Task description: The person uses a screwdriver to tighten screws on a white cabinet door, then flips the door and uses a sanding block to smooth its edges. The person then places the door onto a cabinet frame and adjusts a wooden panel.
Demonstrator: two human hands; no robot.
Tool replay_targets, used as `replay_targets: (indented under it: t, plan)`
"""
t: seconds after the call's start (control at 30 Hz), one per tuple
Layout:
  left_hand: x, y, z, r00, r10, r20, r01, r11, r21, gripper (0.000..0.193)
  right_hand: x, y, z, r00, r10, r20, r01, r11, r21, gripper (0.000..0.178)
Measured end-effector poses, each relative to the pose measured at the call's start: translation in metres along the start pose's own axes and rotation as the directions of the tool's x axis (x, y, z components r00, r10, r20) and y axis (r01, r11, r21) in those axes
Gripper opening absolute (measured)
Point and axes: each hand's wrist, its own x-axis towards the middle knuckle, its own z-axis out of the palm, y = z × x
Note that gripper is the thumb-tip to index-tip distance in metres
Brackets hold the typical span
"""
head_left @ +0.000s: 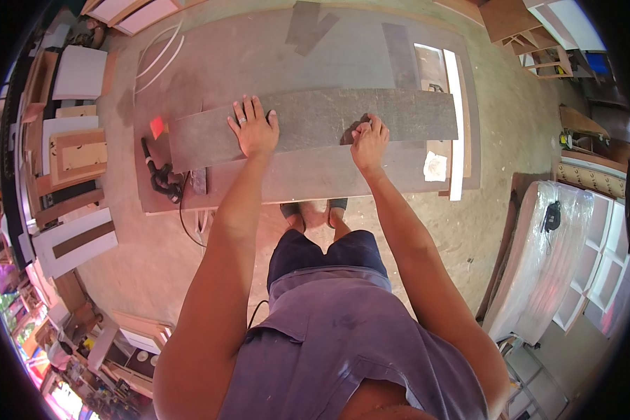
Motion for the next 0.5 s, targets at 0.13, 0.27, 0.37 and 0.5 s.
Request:
replay_targets:
  t: [0.13,0.27,0.37,0.5]
  plan:
    - [0.0,0.003,-0.006,0.999,0.004,0.031,-0.004,1.0,-0.014,0.066,0.0,0.001,0.003,1.0,0.025,0.004,-0.024,0.998,-0.06,0.012]
    - [0.001,-0.001,-0.003,1.0,0.019,0.013,-0.019,0.999,-0.037,0.067,0.0,0.002,0.005,1.0,0.011,0.01,-0.01,0.999,-0.034,0.012]
    - [0.002,0.001,-0.006,0.999,0.025,0.037,-0.023,0.998,-0.06,0.068,-0.003,0.006,0.009,0.998,0.023,-0.065,-0.025,0.999,-0.026,0.014]
    - [0.003,-0.004,-0.007,0.999,0.016,0.031,-0.014,0.997,-0.077,0.067,-0.017,-0.019,0.006,0.97,0.18,-0.163,-0.189,0.981,-0.038,0.013]
